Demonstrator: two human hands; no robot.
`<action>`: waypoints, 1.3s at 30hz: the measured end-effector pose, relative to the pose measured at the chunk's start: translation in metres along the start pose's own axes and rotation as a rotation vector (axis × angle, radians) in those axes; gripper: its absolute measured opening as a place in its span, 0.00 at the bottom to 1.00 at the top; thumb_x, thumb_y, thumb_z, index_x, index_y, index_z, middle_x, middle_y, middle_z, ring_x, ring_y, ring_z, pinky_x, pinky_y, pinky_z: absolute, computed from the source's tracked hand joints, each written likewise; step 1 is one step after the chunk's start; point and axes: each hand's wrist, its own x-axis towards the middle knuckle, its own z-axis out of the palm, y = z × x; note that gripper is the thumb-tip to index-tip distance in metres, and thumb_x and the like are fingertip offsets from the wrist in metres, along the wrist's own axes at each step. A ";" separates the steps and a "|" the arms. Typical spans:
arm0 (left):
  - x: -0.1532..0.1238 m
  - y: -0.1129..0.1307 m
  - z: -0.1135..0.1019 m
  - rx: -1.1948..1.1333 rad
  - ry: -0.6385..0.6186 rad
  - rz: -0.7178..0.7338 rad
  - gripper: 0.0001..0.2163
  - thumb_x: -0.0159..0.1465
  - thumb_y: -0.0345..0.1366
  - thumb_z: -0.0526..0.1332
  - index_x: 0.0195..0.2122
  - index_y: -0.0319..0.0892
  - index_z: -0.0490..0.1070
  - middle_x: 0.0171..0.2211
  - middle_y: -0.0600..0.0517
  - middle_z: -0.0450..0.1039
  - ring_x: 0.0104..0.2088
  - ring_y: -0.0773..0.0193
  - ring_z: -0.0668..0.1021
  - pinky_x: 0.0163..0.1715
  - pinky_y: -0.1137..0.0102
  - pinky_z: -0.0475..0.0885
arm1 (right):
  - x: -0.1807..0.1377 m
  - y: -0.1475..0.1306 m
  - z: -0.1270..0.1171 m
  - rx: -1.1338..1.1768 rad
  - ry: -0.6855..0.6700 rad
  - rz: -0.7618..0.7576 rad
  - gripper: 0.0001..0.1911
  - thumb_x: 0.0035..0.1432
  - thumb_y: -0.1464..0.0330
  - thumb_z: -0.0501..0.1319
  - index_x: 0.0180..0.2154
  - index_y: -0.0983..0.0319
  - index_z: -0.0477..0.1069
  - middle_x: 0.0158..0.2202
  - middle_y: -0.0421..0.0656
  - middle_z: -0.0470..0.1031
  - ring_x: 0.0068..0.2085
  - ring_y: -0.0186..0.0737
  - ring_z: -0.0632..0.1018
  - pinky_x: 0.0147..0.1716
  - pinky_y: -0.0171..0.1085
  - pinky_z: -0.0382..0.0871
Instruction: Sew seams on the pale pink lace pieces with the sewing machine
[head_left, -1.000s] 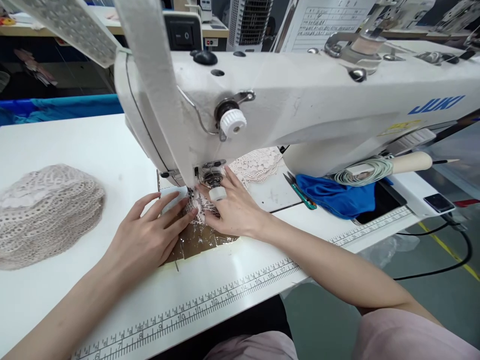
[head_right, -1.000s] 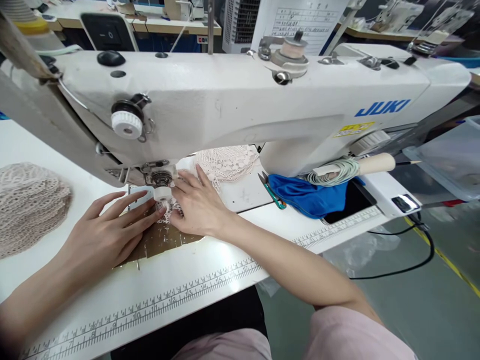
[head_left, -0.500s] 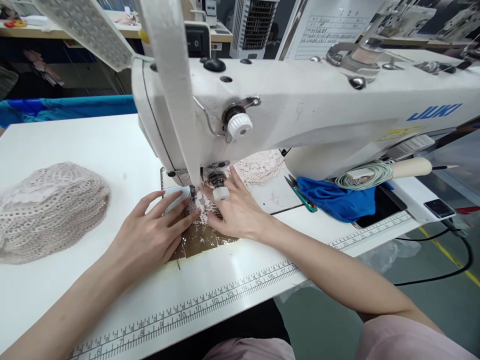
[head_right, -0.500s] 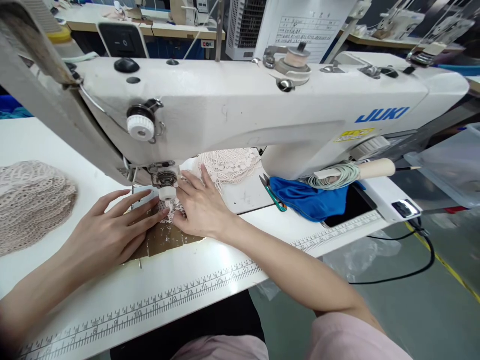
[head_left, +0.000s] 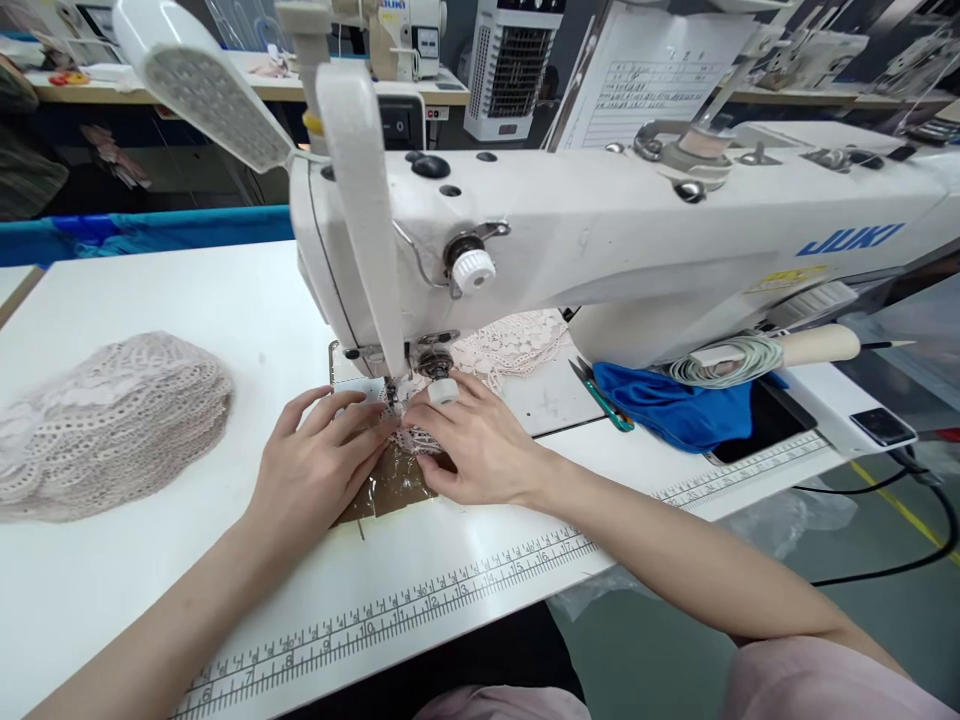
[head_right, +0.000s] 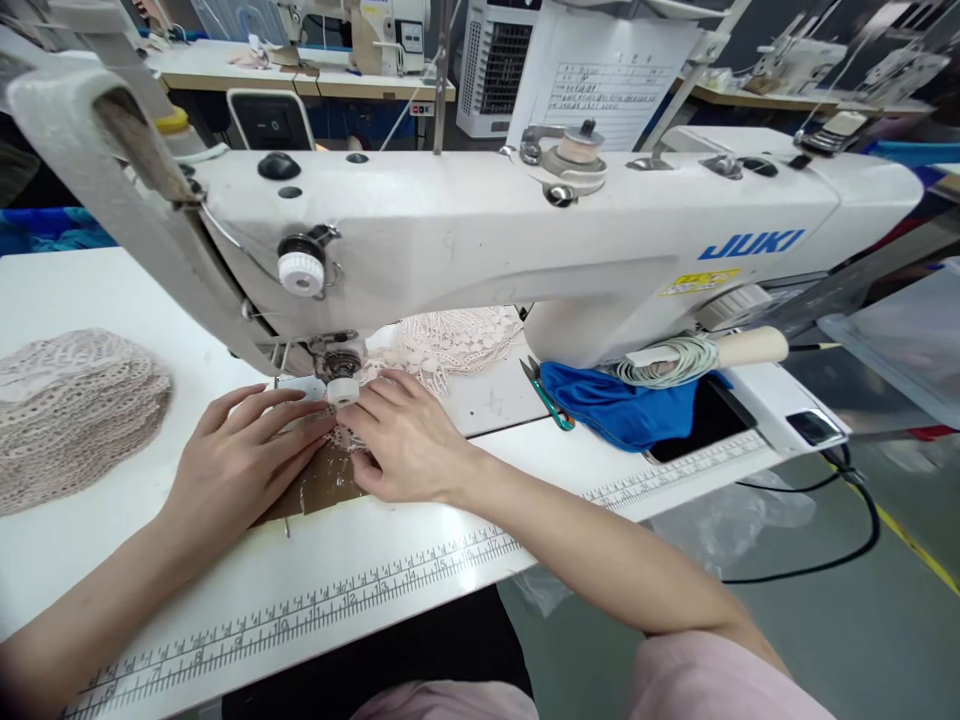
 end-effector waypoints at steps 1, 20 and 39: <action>0.001 0.001 0.002 -0.015 0.034 -0.019 0.10 0.65 0.32 0.58 0.46 0.46 0.75 0.44 0.52 0.79 0.48 0.57 0.76 0.52 0.57 0.65 | 0.000 -0.001 0.001 -0.007 -0.001 0.000 0.18 0.53 0.70 0.56 0.46 0.66 0.71 0.41 0.47 0.78 0.45 0.47 0.74 0.56 0.50 0.60; 0.010 -0.002 0.008 -0.376 -0.096 -0.245 0.13 0.63 0.29 0.54 0.44 0.42 0.74 0.42 0.48 0.75 0.44 0.57 0.74 0.47 0.58 0.67 | 0.011 0.006 0.010 0.029 0.231 0.133 0.18 0.68 0.62 0.54 0.34 0.61 0.79 0.25 0.39 0.78 0.28 0.33 0.76 0.29 0.34 0.67; 0.019 -0.009 0.006 -0.177 -0.121 -0.267 0.08 0.65 0.40 0.58 0.40 0.46 0.74 0.42 0.49 0.76 0.44 0.53 0.73 0.45 0.56 0.66 | 0.017 0.003 0.011 -0.117 0.342 0.137 0.21 0.69 0.60 0.53 0.30 0.60 0.78 0.20 0.37 0.74 0.22 0.30 0.71 0.23 0.32 0.59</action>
